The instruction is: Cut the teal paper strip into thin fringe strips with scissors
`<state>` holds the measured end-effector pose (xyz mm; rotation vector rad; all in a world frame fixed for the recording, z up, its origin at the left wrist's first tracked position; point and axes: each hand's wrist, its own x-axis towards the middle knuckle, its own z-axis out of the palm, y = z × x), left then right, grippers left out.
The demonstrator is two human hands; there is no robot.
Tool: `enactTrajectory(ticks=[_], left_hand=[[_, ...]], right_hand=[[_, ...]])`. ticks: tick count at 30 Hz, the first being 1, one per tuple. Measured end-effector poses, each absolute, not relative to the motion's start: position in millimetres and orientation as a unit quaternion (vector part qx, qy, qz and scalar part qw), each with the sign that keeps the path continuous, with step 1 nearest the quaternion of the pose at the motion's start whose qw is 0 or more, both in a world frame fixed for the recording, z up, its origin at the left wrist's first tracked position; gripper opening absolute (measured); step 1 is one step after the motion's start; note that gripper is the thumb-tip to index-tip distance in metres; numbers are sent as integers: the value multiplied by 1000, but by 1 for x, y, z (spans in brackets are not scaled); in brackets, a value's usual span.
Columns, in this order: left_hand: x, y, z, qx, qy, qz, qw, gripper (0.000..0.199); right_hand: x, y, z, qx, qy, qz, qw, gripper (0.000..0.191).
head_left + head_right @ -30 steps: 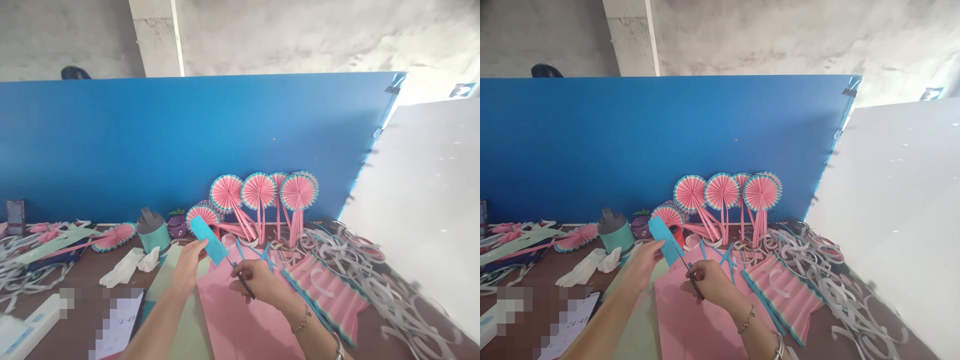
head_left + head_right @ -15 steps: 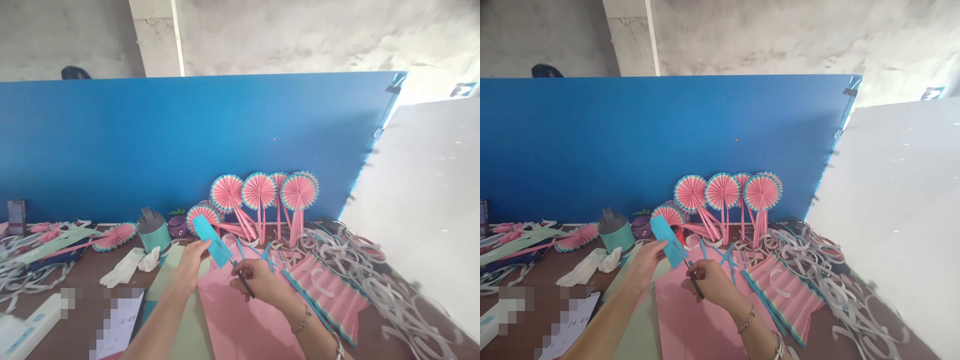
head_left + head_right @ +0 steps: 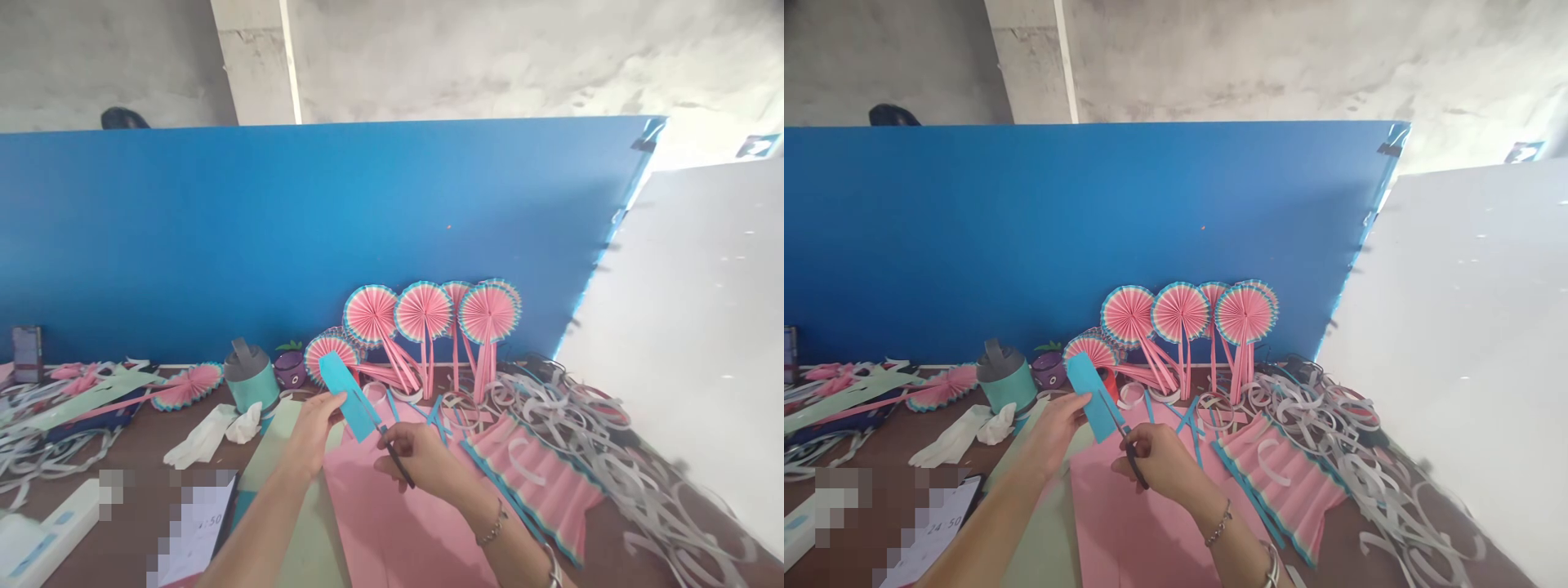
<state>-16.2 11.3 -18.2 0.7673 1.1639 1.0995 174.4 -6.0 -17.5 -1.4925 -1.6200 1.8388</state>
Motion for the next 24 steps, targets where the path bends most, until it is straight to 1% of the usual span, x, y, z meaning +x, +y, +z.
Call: enactTrajectory(ticks=[5,12,21,24], left_hand=[[-13,8,-16,355,500,467,637,32],[-12,9,-15,348,506,466,638,32],[-11,6,-12,354,499,451,650,32],[-8,5,-13,343,502,445,658,32]], right_hand=[[175,-7,-22,-512,-564,632,143,42],[175,-9,-17,-510,-571,629,137,42],[174,-7,-19,-512,-564,630,150,44],[173,-7,-16,-517,-574,618,147,41]])
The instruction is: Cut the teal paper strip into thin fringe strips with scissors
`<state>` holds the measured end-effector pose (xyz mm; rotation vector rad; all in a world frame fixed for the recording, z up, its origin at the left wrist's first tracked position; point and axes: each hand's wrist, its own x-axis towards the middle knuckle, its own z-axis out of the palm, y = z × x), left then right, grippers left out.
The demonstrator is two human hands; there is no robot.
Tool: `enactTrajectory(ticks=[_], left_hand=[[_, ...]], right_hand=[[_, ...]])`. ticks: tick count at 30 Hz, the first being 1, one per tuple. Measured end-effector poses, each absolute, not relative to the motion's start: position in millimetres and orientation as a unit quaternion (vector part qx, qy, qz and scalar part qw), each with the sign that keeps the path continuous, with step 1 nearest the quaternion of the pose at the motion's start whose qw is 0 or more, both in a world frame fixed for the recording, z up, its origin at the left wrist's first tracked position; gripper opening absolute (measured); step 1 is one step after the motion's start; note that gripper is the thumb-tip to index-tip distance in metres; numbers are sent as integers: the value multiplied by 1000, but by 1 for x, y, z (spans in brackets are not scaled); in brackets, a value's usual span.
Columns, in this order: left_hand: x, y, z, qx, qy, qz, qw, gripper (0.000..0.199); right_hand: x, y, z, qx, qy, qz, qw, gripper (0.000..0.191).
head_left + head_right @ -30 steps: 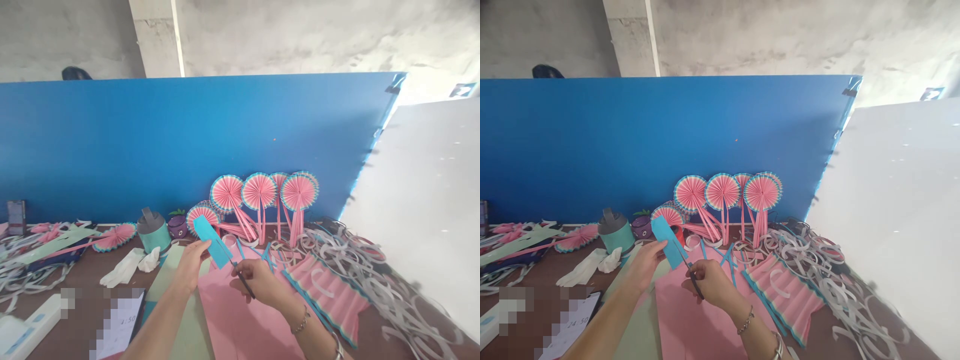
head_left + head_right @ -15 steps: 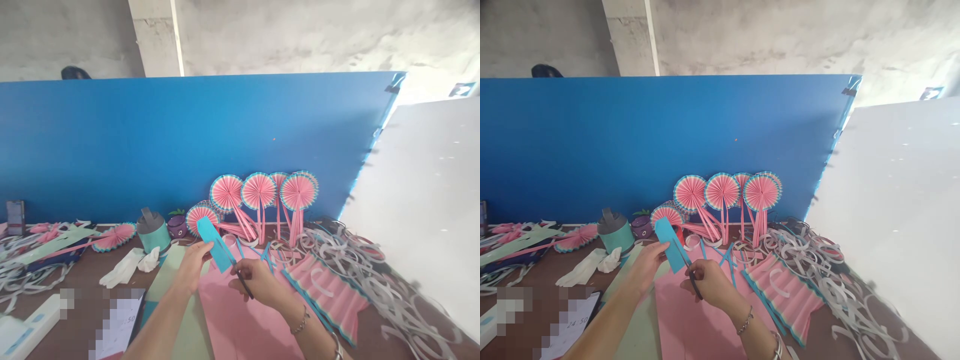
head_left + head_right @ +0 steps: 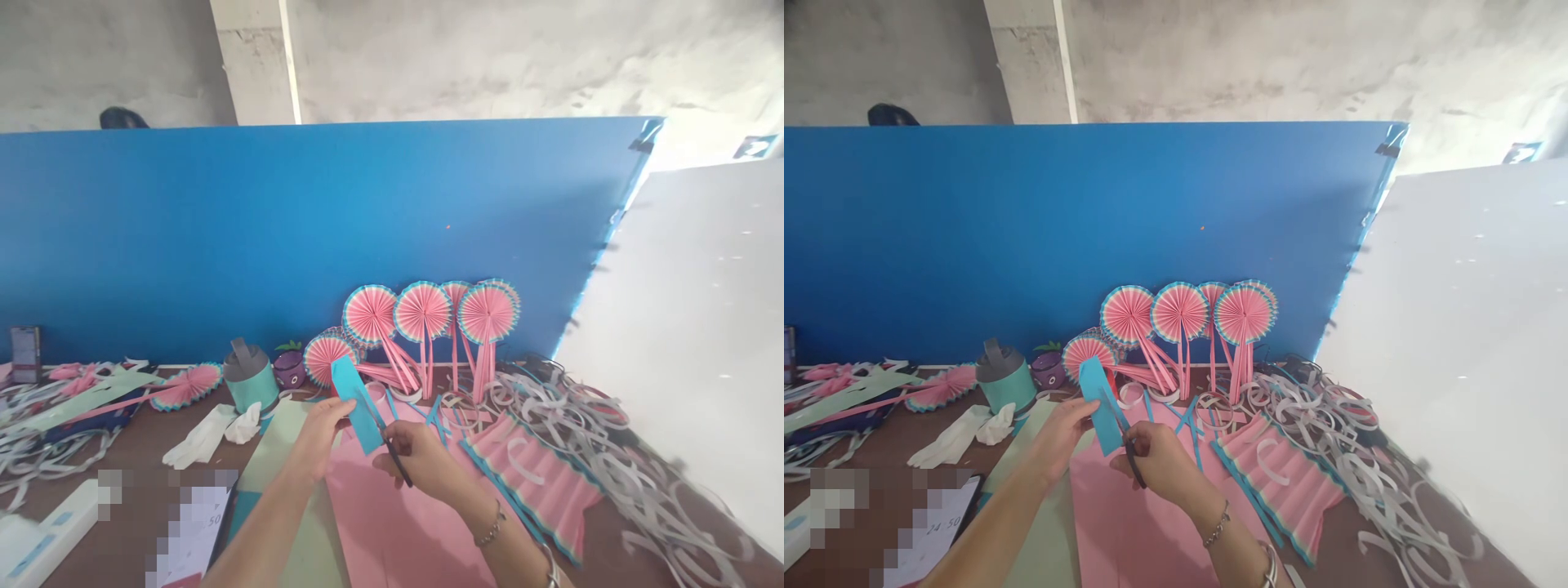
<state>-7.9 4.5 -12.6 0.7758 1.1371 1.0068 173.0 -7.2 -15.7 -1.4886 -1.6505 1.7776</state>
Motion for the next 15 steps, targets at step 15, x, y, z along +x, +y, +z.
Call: enactTrajectory(ticks=[15], left_hand=[[-4,6,-9,332,489,447,671,35]], right_hand=[[171,-9,-15,-519,-577,611,158,35]])
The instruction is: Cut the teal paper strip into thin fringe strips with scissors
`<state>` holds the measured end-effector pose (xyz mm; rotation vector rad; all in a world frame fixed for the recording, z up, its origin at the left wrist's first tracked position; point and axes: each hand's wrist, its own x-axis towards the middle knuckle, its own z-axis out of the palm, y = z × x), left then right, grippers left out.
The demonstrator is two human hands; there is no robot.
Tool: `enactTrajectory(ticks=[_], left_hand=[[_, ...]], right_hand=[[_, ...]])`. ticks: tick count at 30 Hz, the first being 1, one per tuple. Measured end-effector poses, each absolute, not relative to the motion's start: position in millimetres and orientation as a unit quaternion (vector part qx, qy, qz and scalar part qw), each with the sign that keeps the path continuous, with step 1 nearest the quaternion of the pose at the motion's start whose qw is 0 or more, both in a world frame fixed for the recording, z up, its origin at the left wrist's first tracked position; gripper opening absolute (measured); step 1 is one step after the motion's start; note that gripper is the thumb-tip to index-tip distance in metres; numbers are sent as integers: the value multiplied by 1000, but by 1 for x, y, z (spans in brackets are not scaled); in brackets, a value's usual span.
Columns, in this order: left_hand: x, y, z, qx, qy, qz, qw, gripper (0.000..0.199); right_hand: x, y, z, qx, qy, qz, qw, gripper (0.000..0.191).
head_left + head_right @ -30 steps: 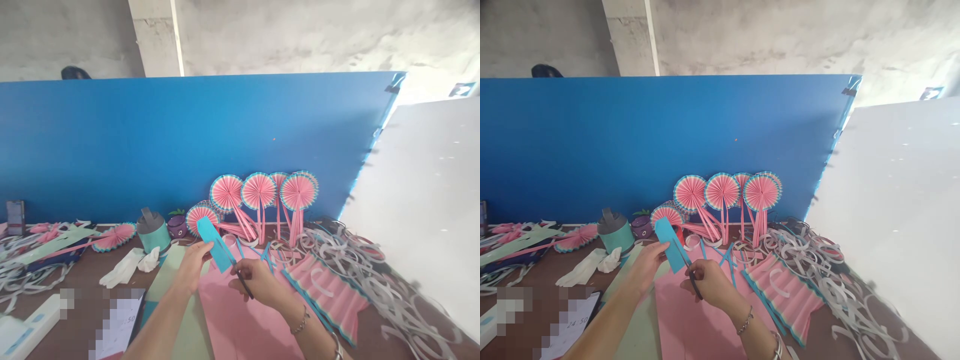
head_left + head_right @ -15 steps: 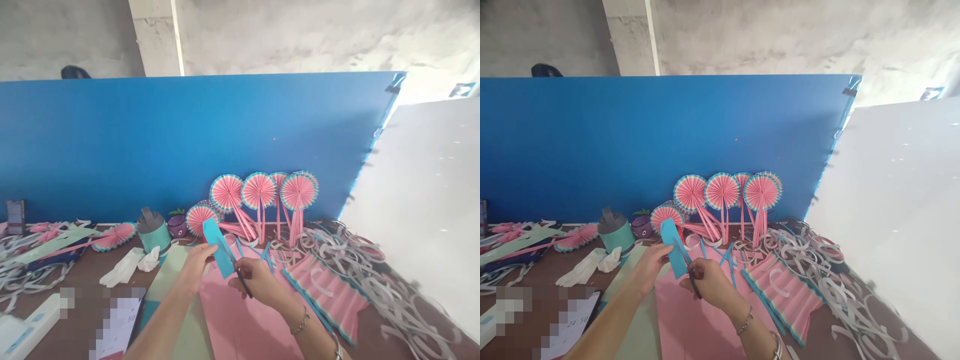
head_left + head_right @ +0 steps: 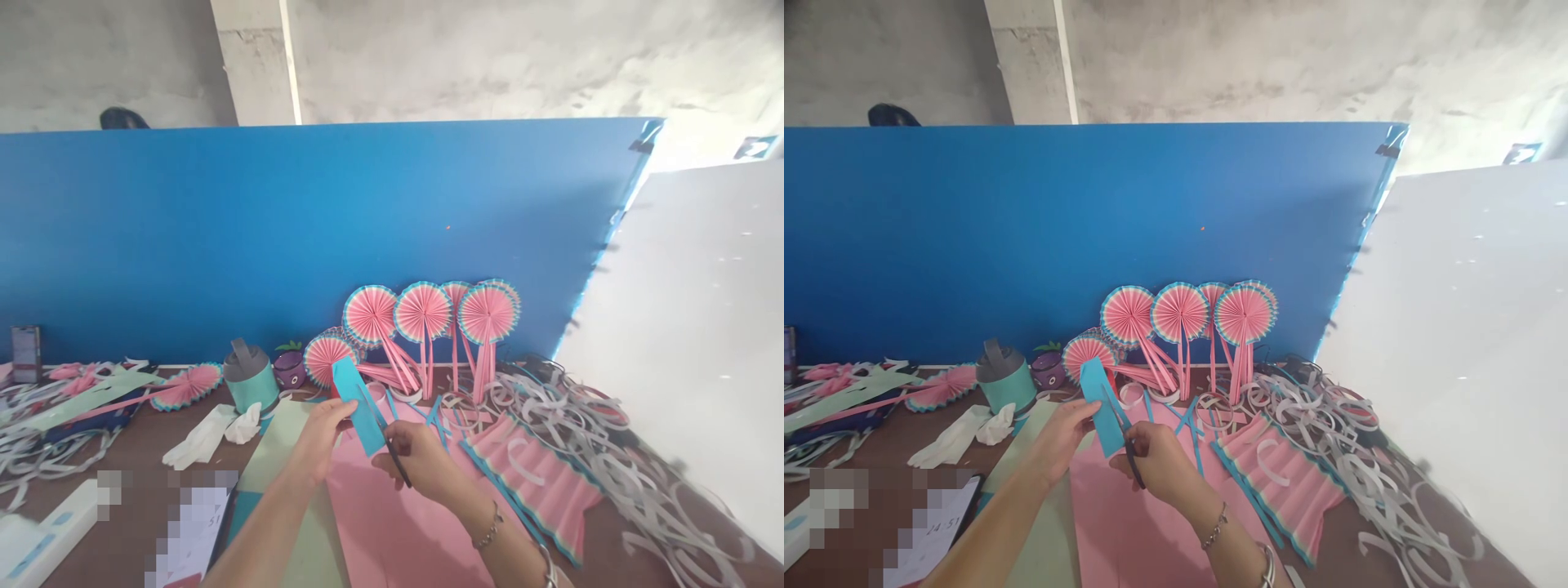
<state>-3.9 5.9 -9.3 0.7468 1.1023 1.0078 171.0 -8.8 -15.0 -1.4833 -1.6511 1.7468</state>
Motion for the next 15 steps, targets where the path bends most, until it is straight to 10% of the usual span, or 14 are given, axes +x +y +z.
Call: enactTrajectory(ticks=[15], left_hand=[[0,0,0,337,490,385,706,42]], right_hand=[[170,-8,-12,-522,-562,614,183,30]])
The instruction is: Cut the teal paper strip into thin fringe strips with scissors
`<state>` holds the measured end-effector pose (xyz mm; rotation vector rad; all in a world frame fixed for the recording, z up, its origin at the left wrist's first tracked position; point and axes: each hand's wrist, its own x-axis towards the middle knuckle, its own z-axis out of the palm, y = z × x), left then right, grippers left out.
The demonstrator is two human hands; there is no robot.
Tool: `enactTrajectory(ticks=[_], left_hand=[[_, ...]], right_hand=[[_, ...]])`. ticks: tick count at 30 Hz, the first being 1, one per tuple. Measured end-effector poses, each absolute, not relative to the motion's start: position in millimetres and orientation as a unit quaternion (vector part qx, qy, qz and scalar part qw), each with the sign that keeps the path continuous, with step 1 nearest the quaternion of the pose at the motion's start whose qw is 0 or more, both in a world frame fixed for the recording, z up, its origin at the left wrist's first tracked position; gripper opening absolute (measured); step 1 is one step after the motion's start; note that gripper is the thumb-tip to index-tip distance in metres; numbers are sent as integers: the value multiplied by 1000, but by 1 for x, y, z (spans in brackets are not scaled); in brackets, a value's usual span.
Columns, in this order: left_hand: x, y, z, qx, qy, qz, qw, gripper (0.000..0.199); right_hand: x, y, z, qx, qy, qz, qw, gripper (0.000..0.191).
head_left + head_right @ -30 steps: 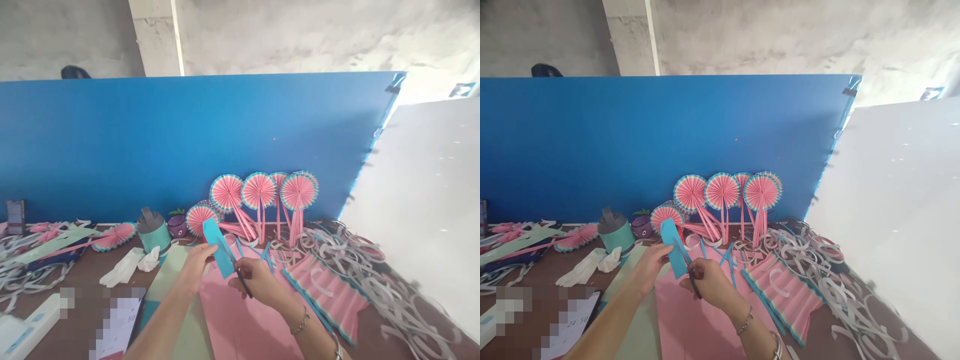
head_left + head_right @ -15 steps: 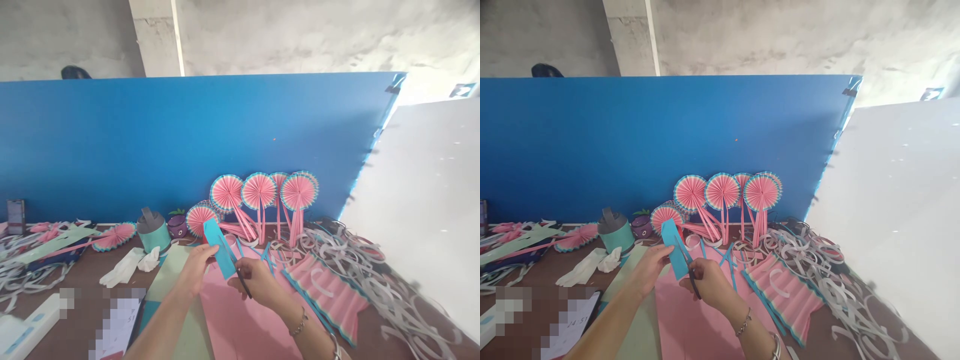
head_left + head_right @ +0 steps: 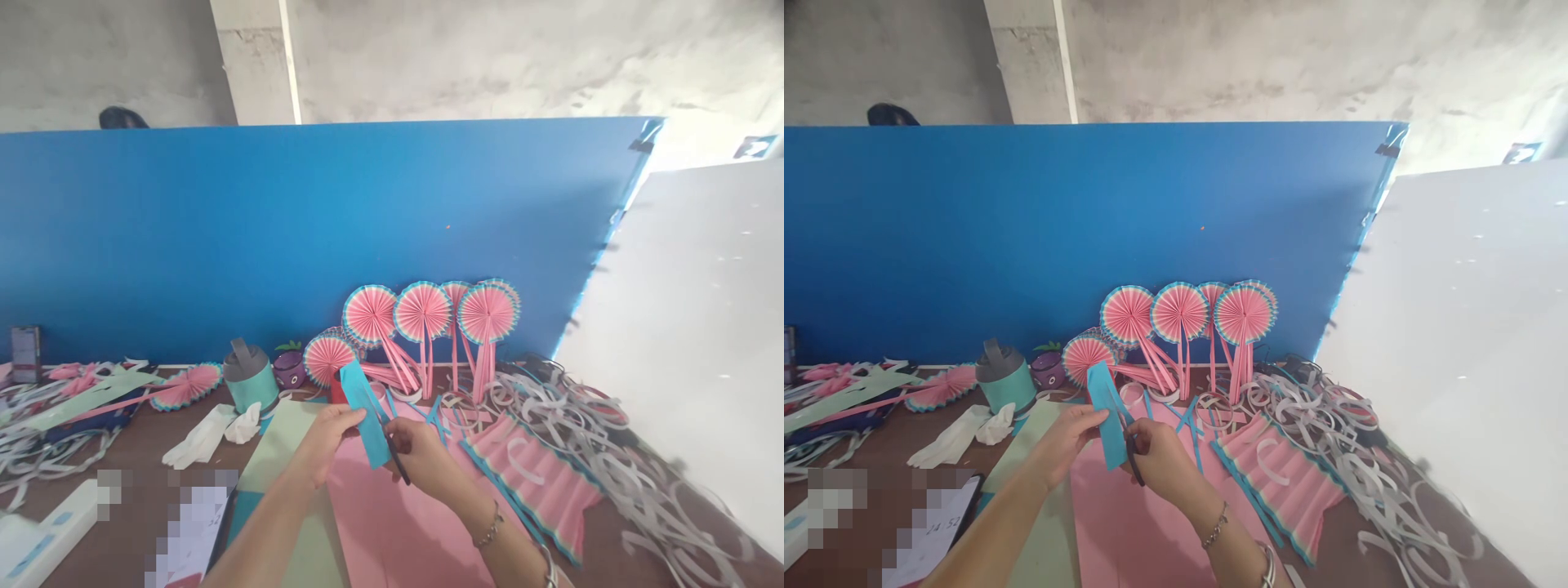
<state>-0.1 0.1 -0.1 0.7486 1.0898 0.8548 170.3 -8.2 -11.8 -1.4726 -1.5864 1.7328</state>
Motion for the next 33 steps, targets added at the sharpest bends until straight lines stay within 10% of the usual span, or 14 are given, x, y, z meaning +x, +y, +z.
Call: enactTrajectory(ticks=[33], left_hand=[[1,0,-14,401,538,348,655,41]], right_hand=[[169,-7,-8,-535,-557,604,198,33]])
